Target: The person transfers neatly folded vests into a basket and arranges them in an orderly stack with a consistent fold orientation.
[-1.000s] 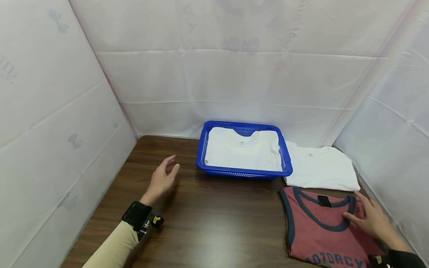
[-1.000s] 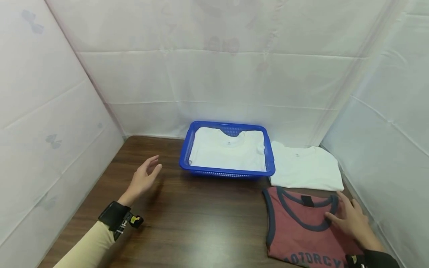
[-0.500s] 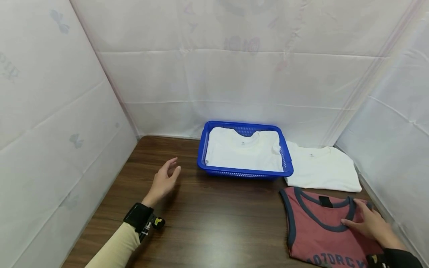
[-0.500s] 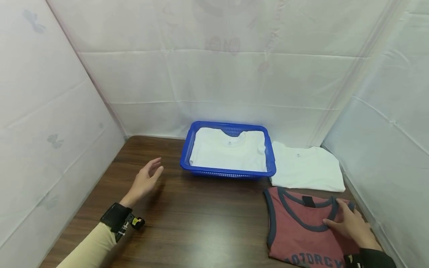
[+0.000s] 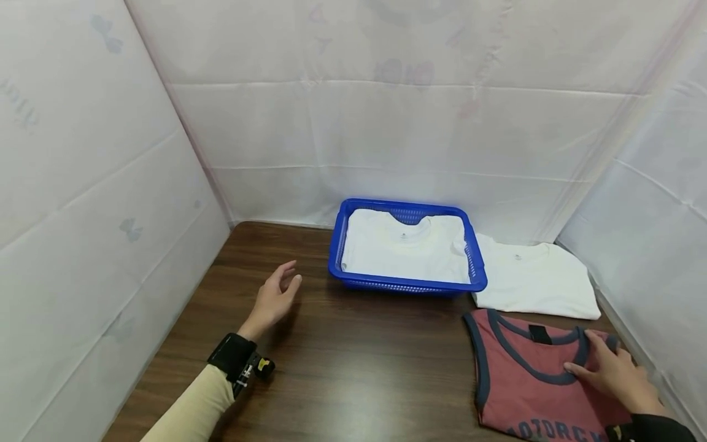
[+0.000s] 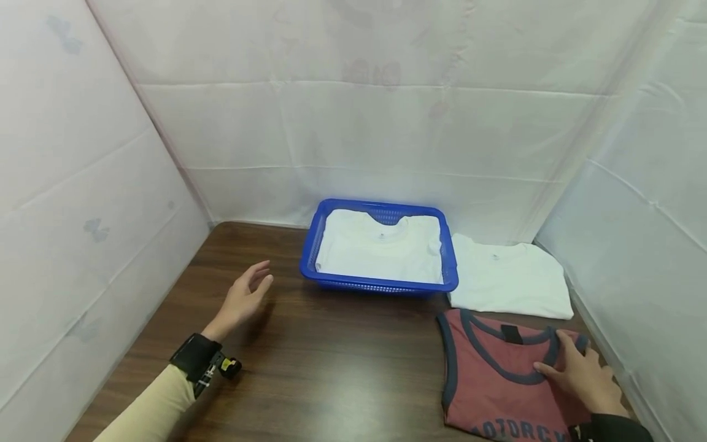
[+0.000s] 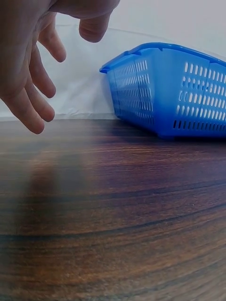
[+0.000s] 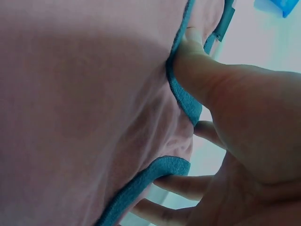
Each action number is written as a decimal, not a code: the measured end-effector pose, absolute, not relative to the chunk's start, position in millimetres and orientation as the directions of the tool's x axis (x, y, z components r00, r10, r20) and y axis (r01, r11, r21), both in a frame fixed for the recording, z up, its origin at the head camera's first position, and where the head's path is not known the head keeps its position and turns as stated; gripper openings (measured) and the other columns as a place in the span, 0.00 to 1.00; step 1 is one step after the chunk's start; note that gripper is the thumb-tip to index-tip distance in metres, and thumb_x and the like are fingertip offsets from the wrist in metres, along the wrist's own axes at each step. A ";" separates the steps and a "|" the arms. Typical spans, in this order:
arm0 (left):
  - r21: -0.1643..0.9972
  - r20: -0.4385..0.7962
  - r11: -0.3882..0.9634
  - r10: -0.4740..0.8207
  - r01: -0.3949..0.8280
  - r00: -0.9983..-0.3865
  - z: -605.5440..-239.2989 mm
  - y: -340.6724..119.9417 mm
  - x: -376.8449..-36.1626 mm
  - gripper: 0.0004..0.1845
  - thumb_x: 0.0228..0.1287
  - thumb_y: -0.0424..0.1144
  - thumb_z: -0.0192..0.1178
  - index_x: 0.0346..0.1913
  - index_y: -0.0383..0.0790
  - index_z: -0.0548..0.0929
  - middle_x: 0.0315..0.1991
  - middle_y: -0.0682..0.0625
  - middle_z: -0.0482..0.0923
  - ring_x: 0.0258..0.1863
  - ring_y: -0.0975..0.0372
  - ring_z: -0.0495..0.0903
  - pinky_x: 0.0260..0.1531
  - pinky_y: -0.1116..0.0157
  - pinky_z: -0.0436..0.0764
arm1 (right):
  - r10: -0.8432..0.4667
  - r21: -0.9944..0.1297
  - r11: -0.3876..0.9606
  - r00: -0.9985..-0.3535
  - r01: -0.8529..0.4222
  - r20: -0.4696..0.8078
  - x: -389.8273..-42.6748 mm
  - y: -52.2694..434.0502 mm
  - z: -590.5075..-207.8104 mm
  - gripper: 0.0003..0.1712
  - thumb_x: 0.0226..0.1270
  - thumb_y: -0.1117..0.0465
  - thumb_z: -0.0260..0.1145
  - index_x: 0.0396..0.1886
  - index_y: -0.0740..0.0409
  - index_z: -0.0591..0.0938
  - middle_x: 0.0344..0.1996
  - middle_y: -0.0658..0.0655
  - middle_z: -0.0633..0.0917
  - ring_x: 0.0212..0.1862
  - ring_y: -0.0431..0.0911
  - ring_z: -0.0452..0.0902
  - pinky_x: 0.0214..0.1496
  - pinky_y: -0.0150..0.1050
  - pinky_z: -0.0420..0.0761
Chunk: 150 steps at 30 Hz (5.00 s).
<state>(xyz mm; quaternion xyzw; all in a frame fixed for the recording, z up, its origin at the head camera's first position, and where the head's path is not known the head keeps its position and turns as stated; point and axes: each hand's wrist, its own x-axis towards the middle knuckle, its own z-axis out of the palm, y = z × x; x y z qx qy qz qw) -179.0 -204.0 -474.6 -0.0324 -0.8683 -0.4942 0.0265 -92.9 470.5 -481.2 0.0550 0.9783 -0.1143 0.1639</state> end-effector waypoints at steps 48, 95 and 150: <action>0.849 0.058 0.525 0.029 0.065 -0.998 -475.8 -207.4 -171.3 0.28 0.82 0.43 0.50 0.78 0.39 0.62 0.70 0.31 0.69 0.63 0.40 0.77 0.58 0.43 0.78 | -0.188 -0.310 0.944 -0.959 -0.116 -0.214 -119.8 366.1 -463.8 0.52 0.60 0.47 0.79 0.65 0.84 0.68 0.52 0.84 0.78 0.53 0.77 0.76 0.48 0.66 0.79; 0.955 -0.261 0.214 0.288 -0.203 -0.921 -473.5 -172.4 -155.3 0.36 0.82 0.40 0.51 0.82 0.37 0.47 0.55 0.25 0.80 0.41 0.41 0.88 0.35 0.49 0.88 | -0.192 -0.464 0.874 -0.979 -0.142 -0.063 -133.8 237.9 -469.2 0.25 0.65 0.64 0.75 0.56 0.76 0.81 0.15 0.52 0.70 0.18 0.42 0.71 0.21 0.35 0.69; 0.931 -0.024 0.350 0.331 0.099 -0.943 -496.9 -117.2 -180.8 0.11 0.68 0.26 0.63 0.51 0.31 0.81 0.37 0.45 0.80 0.21 0.60 0.75 0.18 0.64 0.75 | -0.215 -0.514 0.829 -0.974 -0.218 0.067 -132.8 259.9 -484.2 0.30 0.60 0.60 0.79 0.60 0.65 0.81 0.34 0.56 0.83 0.36 0.48 0.79 0.36 0.45 0.77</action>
